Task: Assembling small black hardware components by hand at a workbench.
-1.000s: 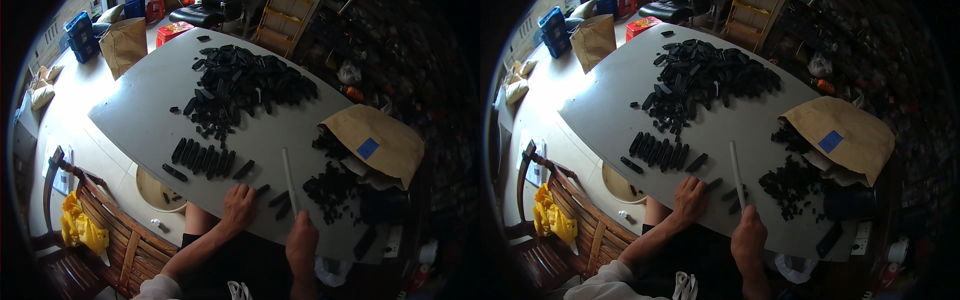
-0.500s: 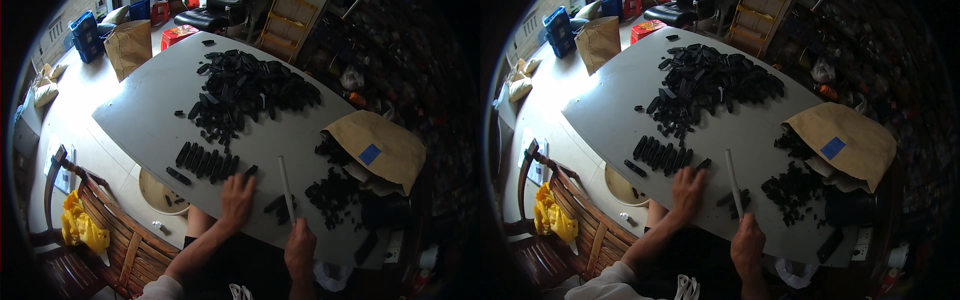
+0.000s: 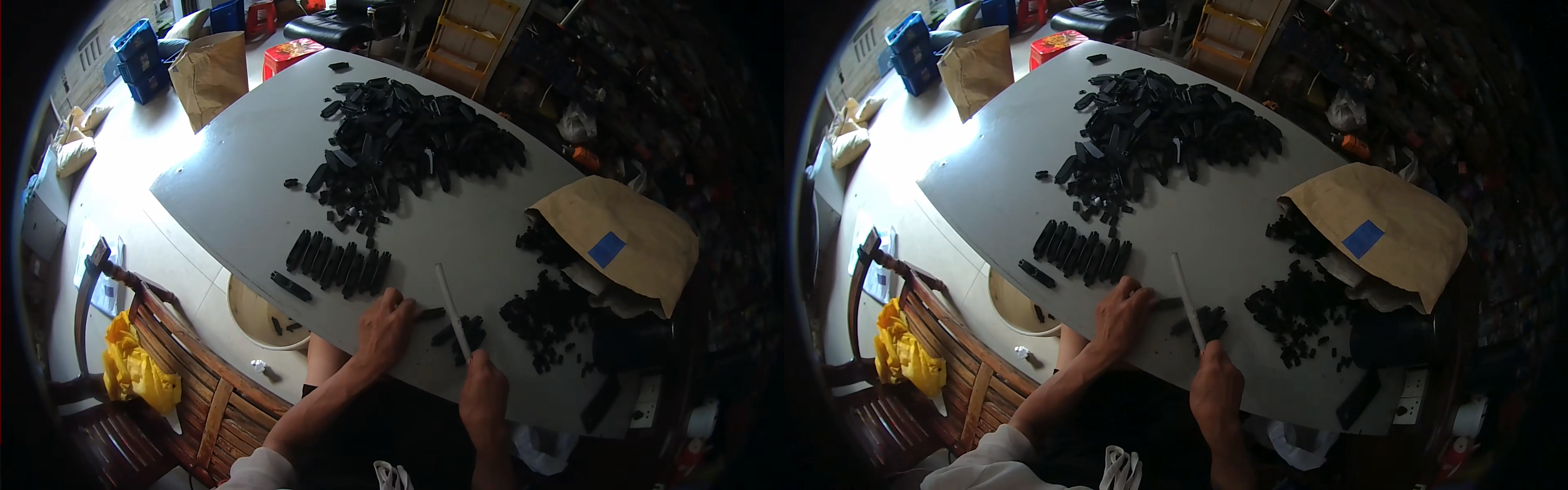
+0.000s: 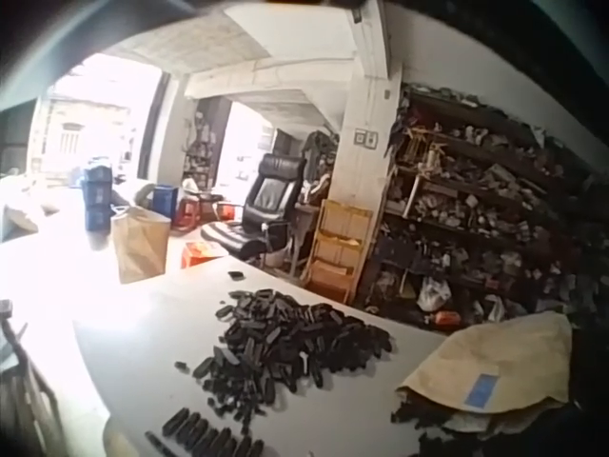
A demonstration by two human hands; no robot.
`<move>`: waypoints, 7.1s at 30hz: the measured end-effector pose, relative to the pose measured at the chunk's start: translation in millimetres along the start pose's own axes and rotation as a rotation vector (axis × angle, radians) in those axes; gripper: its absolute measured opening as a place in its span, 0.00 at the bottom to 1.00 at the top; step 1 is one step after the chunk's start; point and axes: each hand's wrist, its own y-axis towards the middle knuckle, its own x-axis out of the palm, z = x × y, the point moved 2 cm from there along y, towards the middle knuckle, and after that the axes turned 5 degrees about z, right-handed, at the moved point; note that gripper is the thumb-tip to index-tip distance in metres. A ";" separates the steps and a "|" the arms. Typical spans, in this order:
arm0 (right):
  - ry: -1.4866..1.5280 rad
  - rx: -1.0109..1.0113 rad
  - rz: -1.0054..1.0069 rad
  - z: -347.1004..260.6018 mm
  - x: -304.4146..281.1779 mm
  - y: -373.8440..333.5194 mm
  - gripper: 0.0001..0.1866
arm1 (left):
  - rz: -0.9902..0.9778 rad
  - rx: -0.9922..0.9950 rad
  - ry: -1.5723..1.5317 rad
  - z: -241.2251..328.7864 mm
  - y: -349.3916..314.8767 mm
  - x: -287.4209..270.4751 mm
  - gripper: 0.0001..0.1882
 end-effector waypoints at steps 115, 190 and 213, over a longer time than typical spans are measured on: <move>-0.012 -0.002 0.081 -30.5 -10.5 10.0 0.05 | 0.264 -0.159 0.325 -27.9 15.8 -54.7 0.15; -0.277 -0.230 0.035 -48.8 27.7 39.2 0.03 | 0.186 -0.047 0.025 -28.6 5.0 -31.5 0.10; 0.009 -0.118 0.095 -50.5 3.6 25.5 0.07 | 0.307 -0.107 0.386 -51.1 14.8 -63.1 0.13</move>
